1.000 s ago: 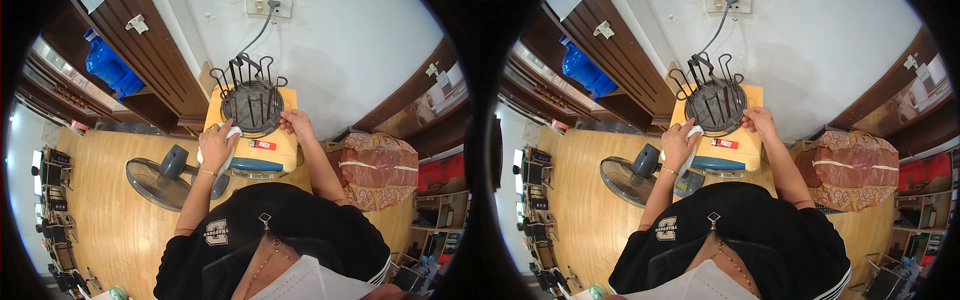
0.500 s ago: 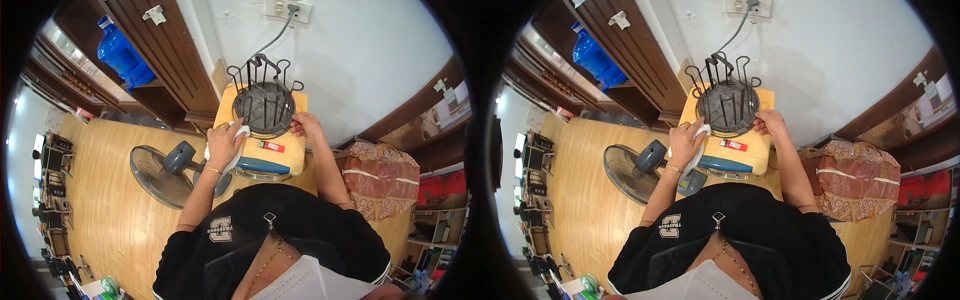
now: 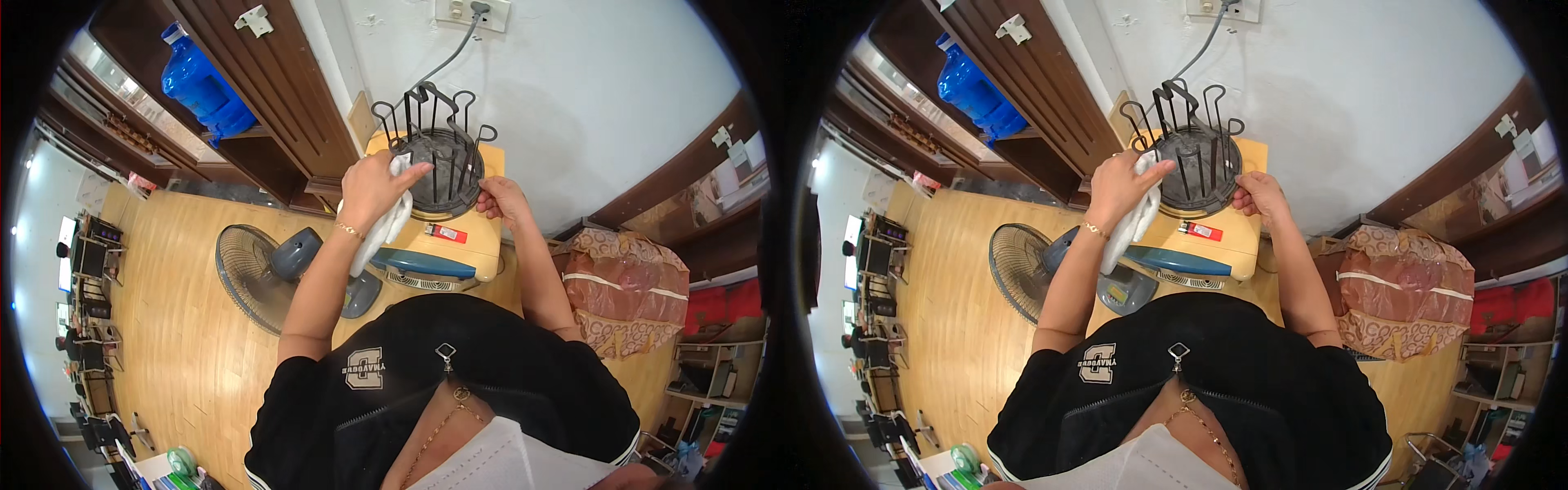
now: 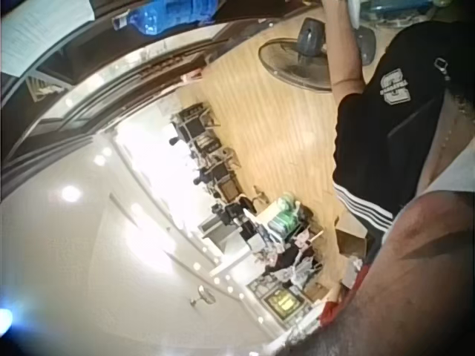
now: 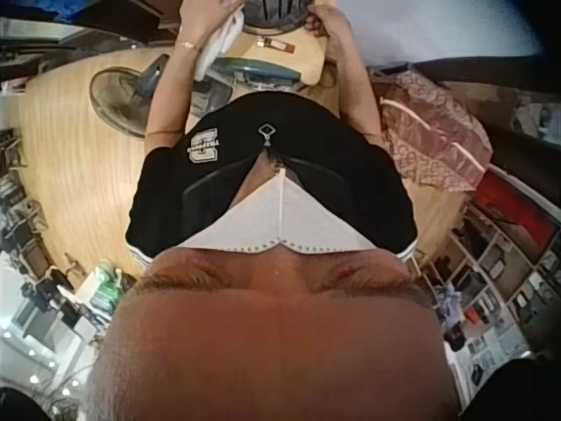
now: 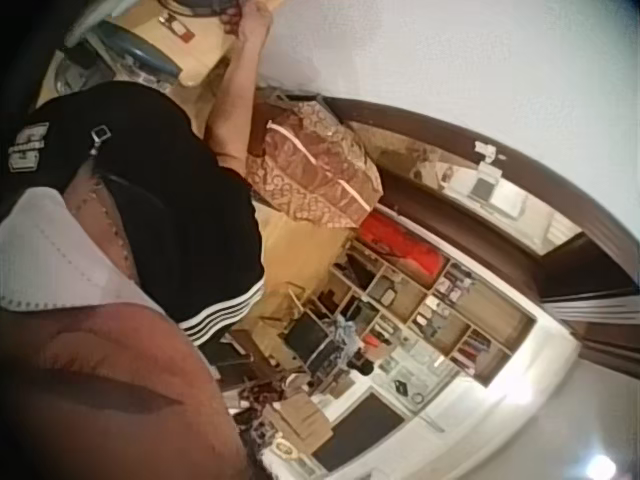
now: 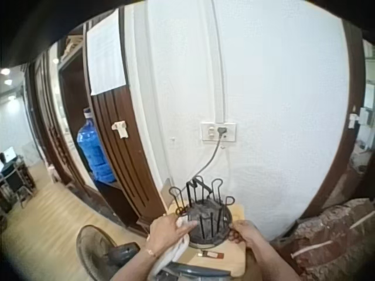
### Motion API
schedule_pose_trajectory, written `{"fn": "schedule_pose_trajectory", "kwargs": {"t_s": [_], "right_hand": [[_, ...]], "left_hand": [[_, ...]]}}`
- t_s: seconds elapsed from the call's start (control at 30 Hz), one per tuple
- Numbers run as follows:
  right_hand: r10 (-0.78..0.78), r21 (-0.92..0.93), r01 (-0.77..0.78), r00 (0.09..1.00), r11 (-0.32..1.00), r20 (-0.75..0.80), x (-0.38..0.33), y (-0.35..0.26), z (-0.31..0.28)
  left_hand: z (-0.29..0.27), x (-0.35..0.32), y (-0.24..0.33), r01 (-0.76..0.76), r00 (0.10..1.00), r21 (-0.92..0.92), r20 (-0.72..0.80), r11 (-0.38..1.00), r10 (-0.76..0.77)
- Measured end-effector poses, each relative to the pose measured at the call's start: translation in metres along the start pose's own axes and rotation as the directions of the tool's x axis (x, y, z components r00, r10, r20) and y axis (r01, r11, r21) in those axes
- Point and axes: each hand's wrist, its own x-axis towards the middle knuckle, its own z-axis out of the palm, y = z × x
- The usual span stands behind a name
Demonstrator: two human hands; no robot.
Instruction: Wiping a metal wire rack and small circular plates with a white cloth.
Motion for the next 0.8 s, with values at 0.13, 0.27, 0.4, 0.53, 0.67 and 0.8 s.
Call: {"fn": "schedule_pose_trajectory", "kwargs": {"t_s": [0.13, 0.27, 0.4, 0.53, 0.67, 0.8], "right_hand": [[0.01, -0.014, -0.009, 1.0, 1.0, 0.029, 0.007, 0.005, -0.006], [-0.003, 0.019, 0.002, 0.998, 1.0, 0.065, 0.009, 0.005, -0.008], [-0.006, 0.009, 0.006, 0.998, 1.0, 0.062, 0.01, 0.007, -0.008], [-0.001, 0.006, 0.001, 1.0, 1.0, -0.006, 0.003, 0.005, -0.003], [-0.018, -0.016, 0.018, 1.0, 1.0, 0.003, 0.005, 0.008, -0.004], [0.028, -0.056, -0.024, 0.998, 0.998, 0.061, 0.007, 0.006, -0.008]], "left_hand": [[0.009, 0.009, 0.007, -0.024, 0.997, 0.053, -0.072, 0.998, 0.028], [0.004, 0.014, 0.001, -0.039, 0.998, -0.174, 0.04, 0.984, 0.046], [0.019, 0.021, -0.012, -0.12, 0.992, -0.18, 0.014, 0.976, 0.124], [0.031, 0.02, -0.014, -0.165, 0.983, -0.203, -0.109, 0.965, 0.145], [0.032, 0.019, -0.014, -0.157, 0.982, -0.234, -0.137, 0.959, 0.127], [0.026, 0.019, -0.015, -0.123, 0.992, -0.204, -0.038, 0.971, 0.118]]}}
